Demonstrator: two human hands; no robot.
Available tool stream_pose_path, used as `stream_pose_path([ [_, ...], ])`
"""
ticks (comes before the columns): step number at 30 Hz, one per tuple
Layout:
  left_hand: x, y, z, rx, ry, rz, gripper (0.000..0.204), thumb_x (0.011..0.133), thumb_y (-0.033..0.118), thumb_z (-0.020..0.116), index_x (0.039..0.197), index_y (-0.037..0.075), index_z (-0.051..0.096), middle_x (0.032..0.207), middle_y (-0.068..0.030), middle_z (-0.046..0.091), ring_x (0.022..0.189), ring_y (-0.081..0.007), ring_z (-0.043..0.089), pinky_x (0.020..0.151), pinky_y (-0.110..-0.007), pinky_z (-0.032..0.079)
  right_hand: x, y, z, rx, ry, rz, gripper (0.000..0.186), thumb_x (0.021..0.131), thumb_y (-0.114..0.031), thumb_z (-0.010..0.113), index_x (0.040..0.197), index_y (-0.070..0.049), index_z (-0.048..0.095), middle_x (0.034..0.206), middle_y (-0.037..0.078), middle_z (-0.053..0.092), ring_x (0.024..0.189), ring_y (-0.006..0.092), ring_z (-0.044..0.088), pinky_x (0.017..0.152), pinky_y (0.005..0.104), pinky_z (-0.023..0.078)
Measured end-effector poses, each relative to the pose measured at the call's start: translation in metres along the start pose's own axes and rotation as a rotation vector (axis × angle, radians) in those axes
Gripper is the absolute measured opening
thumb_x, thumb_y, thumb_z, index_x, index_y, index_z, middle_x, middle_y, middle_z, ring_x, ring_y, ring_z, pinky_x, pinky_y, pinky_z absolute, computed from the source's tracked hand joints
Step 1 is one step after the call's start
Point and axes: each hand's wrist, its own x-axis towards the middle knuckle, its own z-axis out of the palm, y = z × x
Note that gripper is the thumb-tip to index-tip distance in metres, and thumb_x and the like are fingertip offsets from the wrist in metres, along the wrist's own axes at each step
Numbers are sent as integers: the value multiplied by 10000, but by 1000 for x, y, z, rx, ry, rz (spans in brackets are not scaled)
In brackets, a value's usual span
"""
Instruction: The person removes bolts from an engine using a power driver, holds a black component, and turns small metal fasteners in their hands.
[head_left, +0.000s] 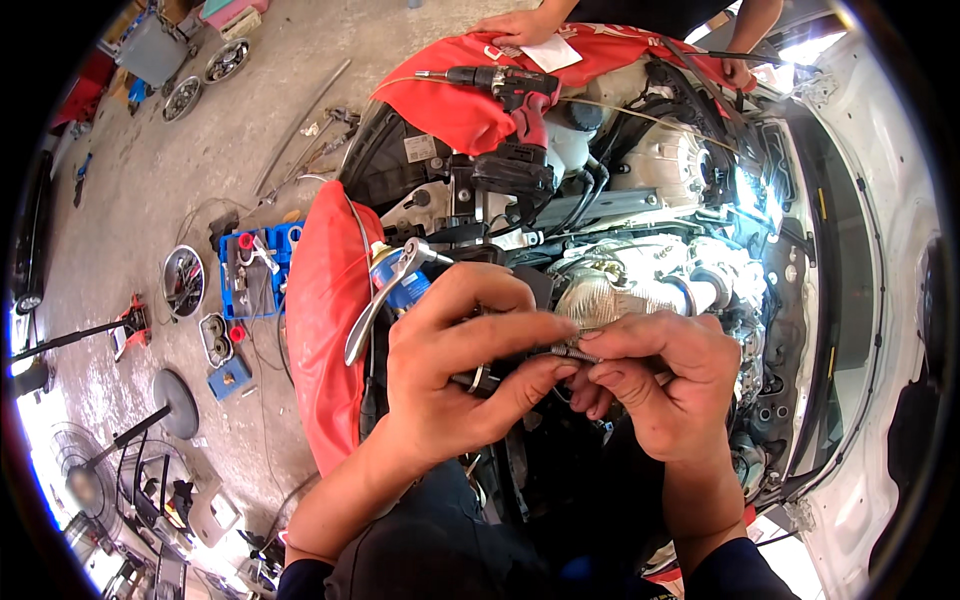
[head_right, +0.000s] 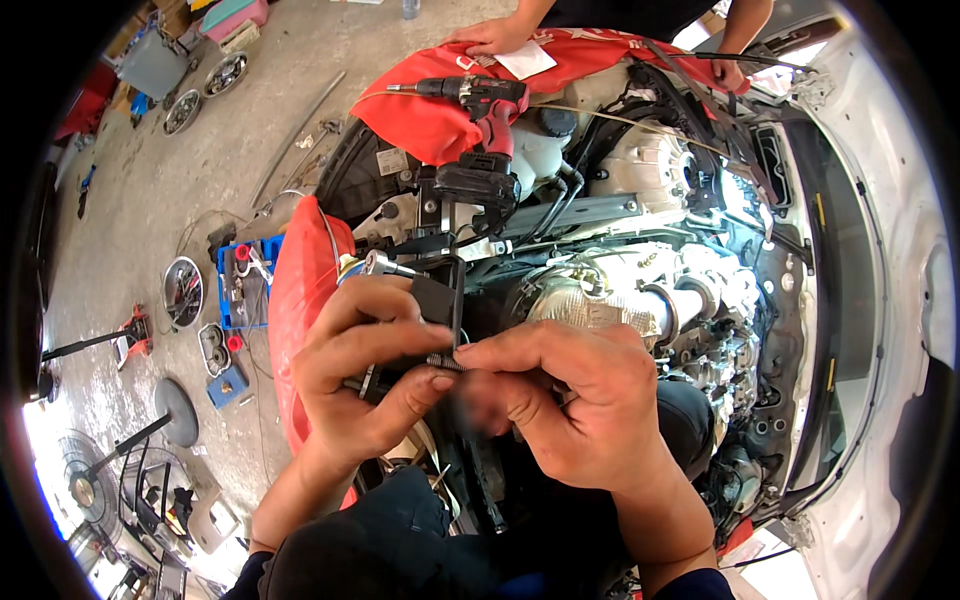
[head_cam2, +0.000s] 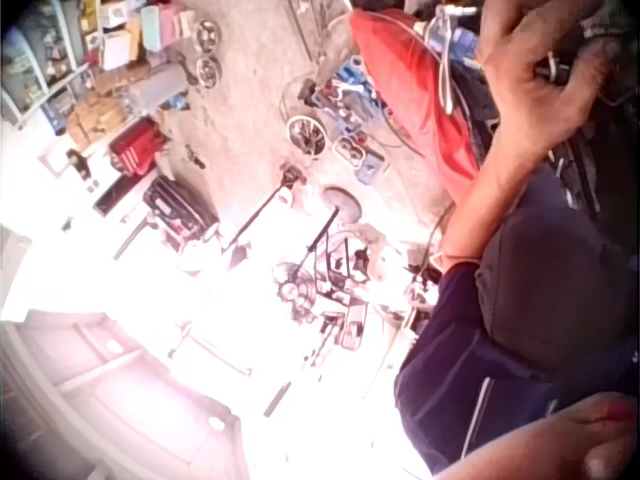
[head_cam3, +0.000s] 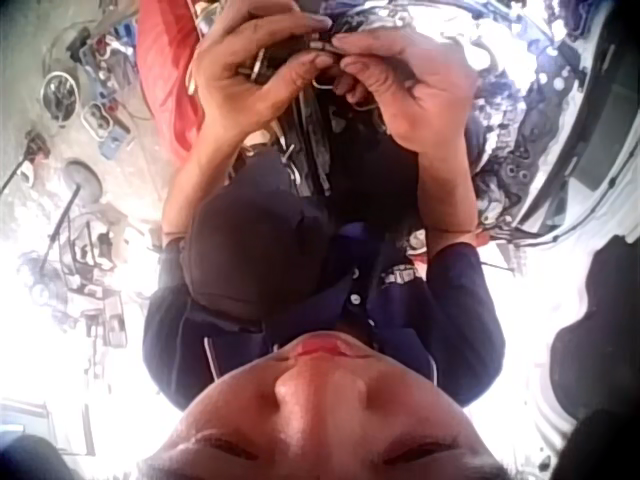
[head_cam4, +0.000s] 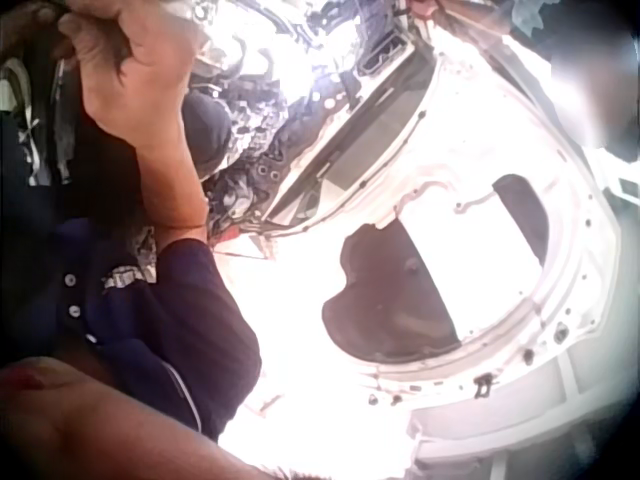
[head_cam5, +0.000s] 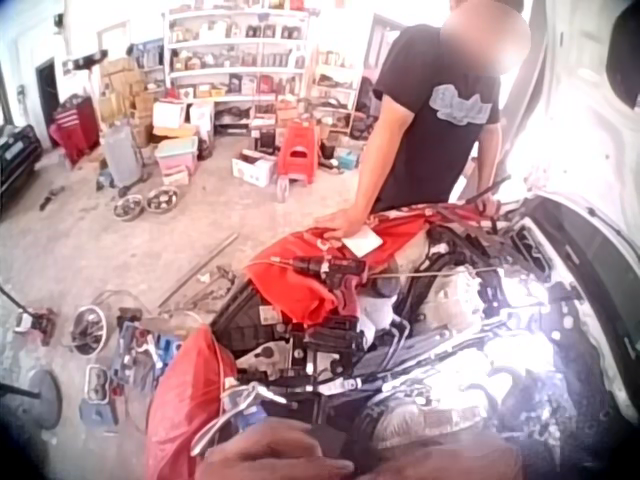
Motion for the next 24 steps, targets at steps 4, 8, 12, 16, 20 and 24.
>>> stream_pose_path([
  [4, 0, -6, -2, 7, -34, 145, 242, 652, 69, 811, 869, 32, 713, 825, -73, 584, 731, -190, 586, 613, -285, 477, -1, -2, -3, 42, -18, 72, 101, 840, 19, 651, 941, 18, 662, 711, 71, 668, 583, 110, 646, 525, 207, 493],
  [8, -4, -2, -1, -53, -28, 20, 228, 647, 56, 809, 850, 24, 711, 828, -74, 585, 745, -188, 585, 618, -283, 474, -3, 1, 1, 63, 126, 66, 162, 793, -41, 729, 937, 4, 669, 731, 69, 671, 646, 143, 673, 568, 218, 507],
  [12, -3, 1, 2, -117, -37, -50, 215, 653, 43, 801, 846, 19, 711, 833, -75, 587, 758, -186, 586, 622, -284, 474, 3, 7, -6, -177, 43, -114, 152, 776, -38, 731, 912, -2, 672, 722, 86, 665, 626, 163, 666, 551, 227, 495],
  [16, -3, -4, 2, -127, -10, 13, 217, 663, 43, 803, 858, 16, 714, 841, -80, 587, 760, -179, 584, 627, -279, 474, 5, 8, -4, -263, 4, -146, 98, 794, -47, 708, 858, -1, 650, 714, 91, 659, 563, 158, 624, 519, 230, 470],
  [20, -6, -7, 0, -232, -24, -39, 215, 676, 53, 809, 868, 15, 720, 857, -82, 586, 771, -166, 577, 648, -268, 469, 3, -1, 2, 163, -96, 313, 132, 883, -115, 651, 887, 12, 616, 680, 53, 636, 552, 108, 595, 508, 211, 452],
  [24, -7, -6, 1, -282, -19, -90, 207, 688, 54, 806, 873, 15, 722, 871, -79, 587, 779, -159, 572, 659, -260, 462, -2, 9, 9, 304, -22, 214, 201, 934, -178, 595, 914, 22, 604, 646, 34, 607, 552, 80, 579, 503, 201, 443],
])
